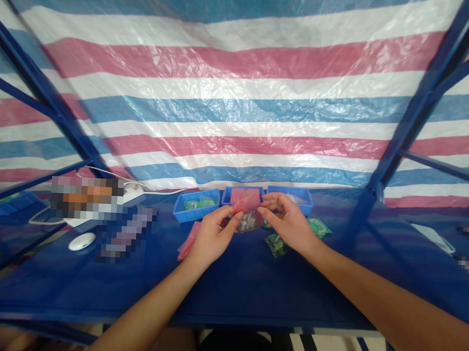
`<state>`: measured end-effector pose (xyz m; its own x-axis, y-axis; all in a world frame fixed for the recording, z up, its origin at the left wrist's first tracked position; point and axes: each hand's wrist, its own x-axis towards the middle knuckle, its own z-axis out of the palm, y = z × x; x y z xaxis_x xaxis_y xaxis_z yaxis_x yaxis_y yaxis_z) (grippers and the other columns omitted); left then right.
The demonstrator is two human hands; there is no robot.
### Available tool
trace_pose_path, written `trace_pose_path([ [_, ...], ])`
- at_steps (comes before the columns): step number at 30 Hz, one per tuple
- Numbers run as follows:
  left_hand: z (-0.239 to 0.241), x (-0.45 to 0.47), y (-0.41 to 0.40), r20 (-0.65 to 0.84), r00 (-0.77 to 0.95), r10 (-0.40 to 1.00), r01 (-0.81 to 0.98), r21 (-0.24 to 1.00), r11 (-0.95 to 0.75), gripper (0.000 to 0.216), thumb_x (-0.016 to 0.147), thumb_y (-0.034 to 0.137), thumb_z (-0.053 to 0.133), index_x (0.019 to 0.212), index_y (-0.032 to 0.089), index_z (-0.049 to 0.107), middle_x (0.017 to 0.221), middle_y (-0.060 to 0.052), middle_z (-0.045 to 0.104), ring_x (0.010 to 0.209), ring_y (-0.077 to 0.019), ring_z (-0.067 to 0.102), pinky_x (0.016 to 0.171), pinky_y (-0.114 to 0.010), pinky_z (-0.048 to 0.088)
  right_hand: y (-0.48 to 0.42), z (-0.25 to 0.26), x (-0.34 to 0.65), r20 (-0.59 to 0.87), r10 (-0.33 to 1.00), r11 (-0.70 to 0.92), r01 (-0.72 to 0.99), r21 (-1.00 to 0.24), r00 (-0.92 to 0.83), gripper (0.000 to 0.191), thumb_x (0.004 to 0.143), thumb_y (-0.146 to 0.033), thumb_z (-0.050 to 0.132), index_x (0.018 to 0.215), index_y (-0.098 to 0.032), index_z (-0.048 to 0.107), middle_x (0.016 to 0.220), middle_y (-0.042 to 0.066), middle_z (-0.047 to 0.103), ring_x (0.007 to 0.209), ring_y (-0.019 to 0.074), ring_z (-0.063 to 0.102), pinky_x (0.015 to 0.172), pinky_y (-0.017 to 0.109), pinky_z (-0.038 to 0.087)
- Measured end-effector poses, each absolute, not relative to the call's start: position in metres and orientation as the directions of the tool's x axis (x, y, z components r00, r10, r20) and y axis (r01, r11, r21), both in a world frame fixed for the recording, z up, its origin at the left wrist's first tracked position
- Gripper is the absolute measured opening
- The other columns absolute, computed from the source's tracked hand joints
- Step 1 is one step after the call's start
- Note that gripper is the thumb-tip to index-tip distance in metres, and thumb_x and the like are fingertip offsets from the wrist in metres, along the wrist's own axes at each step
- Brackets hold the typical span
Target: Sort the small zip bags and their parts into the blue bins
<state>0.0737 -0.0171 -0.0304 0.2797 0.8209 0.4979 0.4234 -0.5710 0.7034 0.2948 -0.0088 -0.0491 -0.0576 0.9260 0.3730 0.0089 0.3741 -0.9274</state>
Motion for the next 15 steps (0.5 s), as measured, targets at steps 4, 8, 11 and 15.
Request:
trace_pose_path([
  [4,-0.0334,0.0751,-0.015,0.482,0.287,0.828,0.339,0.758,-0.558,0.03,0.102,0.044,0.055,0.106,0.023,0.075,0.09,-0.005,0.073,0.079,-0.0193,0.068,0.064,-0.027,0.053,-0.0058,-0.0502,0.2943,0.359,0.926,0.354,-0.061,-0.933,-0.115,0.059,0.079,-0.046,0.086,0.128,-0.026,0.062,0.11,0.006,0.074,0.097,0.0218,0.07,0.079,0.035,0.06],
  [8,-0.0346,0.0755,-0.0134,0.488,0.266,0.831,0.302,0.777,-0.553,0.029,0.101,0.042,0.058,0.118,0.023,0.072,0.1,-0.006,0.075,0.088,-0.0208,0.07,0.069,-0.028,0.056,-0.0087,-0.047,0.2949,0.295,0.936,0.296,-0.025,-0.955,-0.19,0.039,0.079,-0.05,0.084,0.104,-0.022,0.072,0.095,0.004,0.075,0.077,0.0177,0.068,0.069,0.031,0.056],
  [11,-0.0354,0.0744,-0.0125,0.52,0.179,0.835,0.328,0.769,-0.549,0.033,0.099,0.038,0.062,0.128,0.023,0.063,0.108,-0.007,0.073,0.09,-0.0186,0.069,0.069,-0.026,0.055,-0.0092,-0.0466,0.2963,0.28,0.947,0.284,0.007,-0.959,-0.156,0.035,0.08,-0.052,0.084,0.092,-0.021,0.073,0.076,0.0,0.07,0.059,0.0129,0.058,0.056,0.028,0.047],
  [15,-0.0344,0.0743,-0.0162,0.566,0.172,0.806,0.398,0.709,-0.582,0.026,0.099,0.035,0.061,0.121,0.022,0.063,0.107,-0.006,0.069,0.08,-0.014,0.065,0.064,-0.023,0.053,-0.0086,-0.0478,0.2963,0.312,0.945,0.31,-0.03,-0.95,-0.097,0.036,0.079,-0.053,0.084,0.094,-0.022,0.071,0.077,-0.001,0.07,0.055,0.0122,0.056,0.053,0.028,0.046],
])
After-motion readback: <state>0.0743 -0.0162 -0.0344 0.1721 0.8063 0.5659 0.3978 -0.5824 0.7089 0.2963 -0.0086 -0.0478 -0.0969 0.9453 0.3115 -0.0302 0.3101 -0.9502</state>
